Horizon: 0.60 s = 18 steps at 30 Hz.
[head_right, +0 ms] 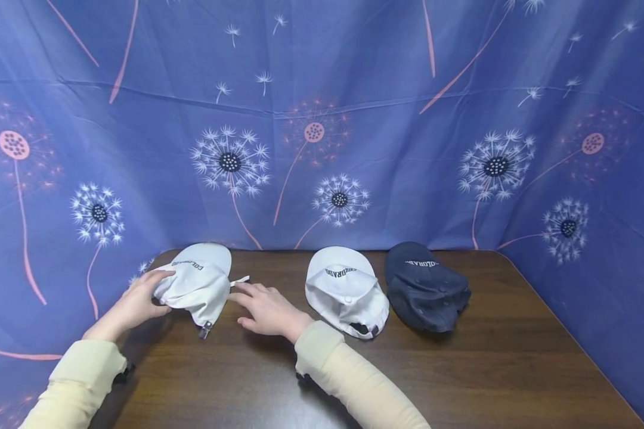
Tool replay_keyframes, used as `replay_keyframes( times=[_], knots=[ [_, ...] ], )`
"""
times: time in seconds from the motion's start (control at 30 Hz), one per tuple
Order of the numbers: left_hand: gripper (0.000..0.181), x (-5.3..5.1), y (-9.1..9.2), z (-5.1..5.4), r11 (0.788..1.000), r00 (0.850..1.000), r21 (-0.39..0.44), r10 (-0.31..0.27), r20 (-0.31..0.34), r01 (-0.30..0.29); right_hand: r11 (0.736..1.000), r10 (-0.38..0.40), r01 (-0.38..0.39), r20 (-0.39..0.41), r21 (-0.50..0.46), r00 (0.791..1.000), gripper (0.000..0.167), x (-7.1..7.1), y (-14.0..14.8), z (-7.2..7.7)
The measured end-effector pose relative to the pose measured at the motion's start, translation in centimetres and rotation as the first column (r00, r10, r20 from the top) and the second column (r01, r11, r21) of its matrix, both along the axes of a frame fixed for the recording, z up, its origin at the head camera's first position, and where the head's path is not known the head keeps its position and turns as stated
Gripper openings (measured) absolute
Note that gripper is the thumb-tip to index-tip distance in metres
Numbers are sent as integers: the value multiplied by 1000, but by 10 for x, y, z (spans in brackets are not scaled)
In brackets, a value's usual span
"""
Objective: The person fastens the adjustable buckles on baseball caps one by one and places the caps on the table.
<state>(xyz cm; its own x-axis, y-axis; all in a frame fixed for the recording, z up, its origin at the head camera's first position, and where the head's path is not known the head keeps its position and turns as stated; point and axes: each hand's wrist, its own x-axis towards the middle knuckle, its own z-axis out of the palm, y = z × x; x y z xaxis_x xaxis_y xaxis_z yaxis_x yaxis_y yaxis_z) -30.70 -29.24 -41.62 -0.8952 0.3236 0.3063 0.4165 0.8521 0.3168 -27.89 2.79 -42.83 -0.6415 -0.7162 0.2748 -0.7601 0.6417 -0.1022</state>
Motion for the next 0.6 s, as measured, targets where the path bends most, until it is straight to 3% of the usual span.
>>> replay_keyframes(
  times=[0.27, 0.6],
  knots=[
    [54, -17, -4, -6, 998, 998, 14, -53, -38, 53, 999, 7, -8, 28, 38, 1000, 53, 0, -6, -5],
    [32, -17, -1, -4, 998, 994, 54, -12, -110, 18, 1000, 23, -23, 20, 12, 1000, 52, 1, -5, -7]
  ],
)
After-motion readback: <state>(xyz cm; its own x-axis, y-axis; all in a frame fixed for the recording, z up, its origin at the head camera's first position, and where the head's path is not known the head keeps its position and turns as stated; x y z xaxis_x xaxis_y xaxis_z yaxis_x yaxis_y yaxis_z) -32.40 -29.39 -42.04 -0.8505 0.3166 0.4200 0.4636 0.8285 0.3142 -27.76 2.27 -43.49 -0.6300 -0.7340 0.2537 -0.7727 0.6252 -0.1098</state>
